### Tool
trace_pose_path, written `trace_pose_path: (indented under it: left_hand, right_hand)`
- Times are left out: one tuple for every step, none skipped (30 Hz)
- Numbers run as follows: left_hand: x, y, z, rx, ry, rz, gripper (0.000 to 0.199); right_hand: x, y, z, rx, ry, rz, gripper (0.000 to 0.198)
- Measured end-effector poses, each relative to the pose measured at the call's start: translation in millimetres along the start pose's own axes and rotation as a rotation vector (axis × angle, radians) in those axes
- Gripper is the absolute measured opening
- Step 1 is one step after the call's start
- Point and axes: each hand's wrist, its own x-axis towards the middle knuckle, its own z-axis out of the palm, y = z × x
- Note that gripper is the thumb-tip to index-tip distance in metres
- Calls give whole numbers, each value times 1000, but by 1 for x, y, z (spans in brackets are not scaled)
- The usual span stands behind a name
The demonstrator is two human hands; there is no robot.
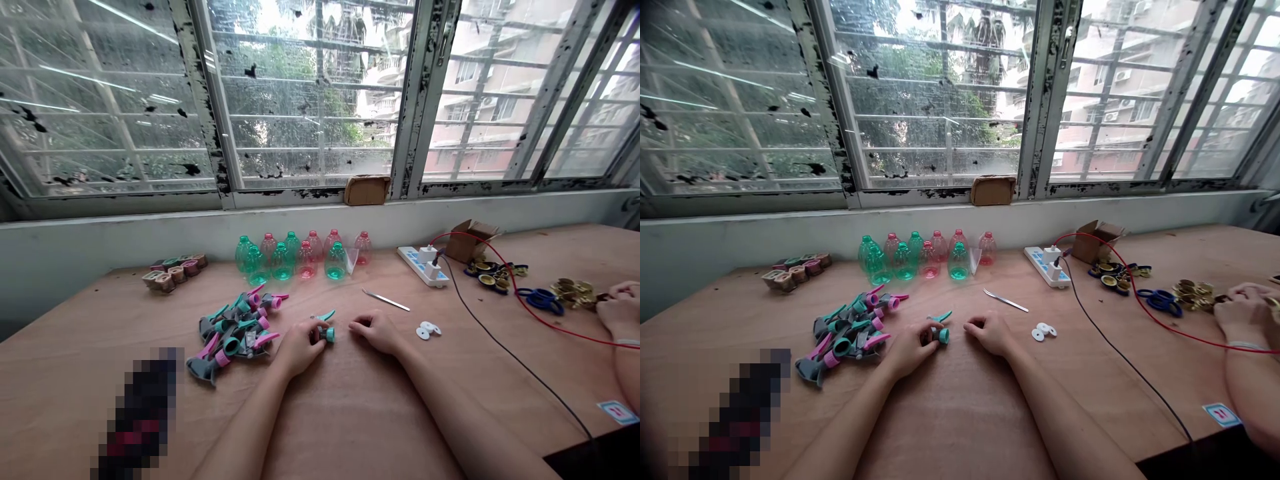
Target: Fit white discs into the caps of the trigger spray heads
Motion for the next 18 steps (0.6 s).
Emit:
trace_pose_path:
  left_hand:
    - [0,0,1,17,-4,10,37]
    - [-1,0,1,29,-4,25,38]
    - [-1,1,2,34,-1,42,39]
    - [-1,1,2,33,3,59,39]
    - [-2,2,2,28,7,73,39]
    - [-2,3,2,23,8,82,38]
    - [-2,3,2,21,8,88,36]
    - [-3,4,2,22,9,90,35]
    - [-3,5,1,27,11,89,33]
    - [-3,5,1,37,12,86,31]
    - [-4,6,1,53,11,82,28]
    - [-4,6,1,74,8,75,25]
    - [-4,7,1,99,4,67,22]
    - [-4,7,1,123,-2,60,20]
    - [-4,7,2,142,-8,56,20]
    - [-4,7,2,154,-12,53,20]
    - [-4,7,2,158,-14,52,21]
    - [-4,7,2,155,-16,49,21]
  right_hand:
    - [0,1,1,2,0,-2,27]
    - [0,1,1,3,0,-4,27]
    - [0,1,1,3,-1,-6,27]
    - [0,1,1,3,-3,-7,27]
    - [0,1,0,3,-5,-6,27]
    - [0,1,0,3,-5,-3,27]
    - [0,1,0,3,-5,0,27]
    - [1,1,0,3,-4,3,27]
    - [1,2,0,2,-5,4,27]
    - [1,2,0,1,-5,5,27]
    - [1,2,1,-1,-4,4,27]
    - [1,2,1,-2,-3,3,27]
    - [1,3,1,-3,-2,0,27]
    - [1,3,1,-5,-1,-3,27]
    - [1,3,1,-6,-1,-6,27]
    - [1,3,1,-7,0,-9,27]
    - [0,3,1,-5,0,-11,27]
    - [0,3,1,-2,0,-12,26]
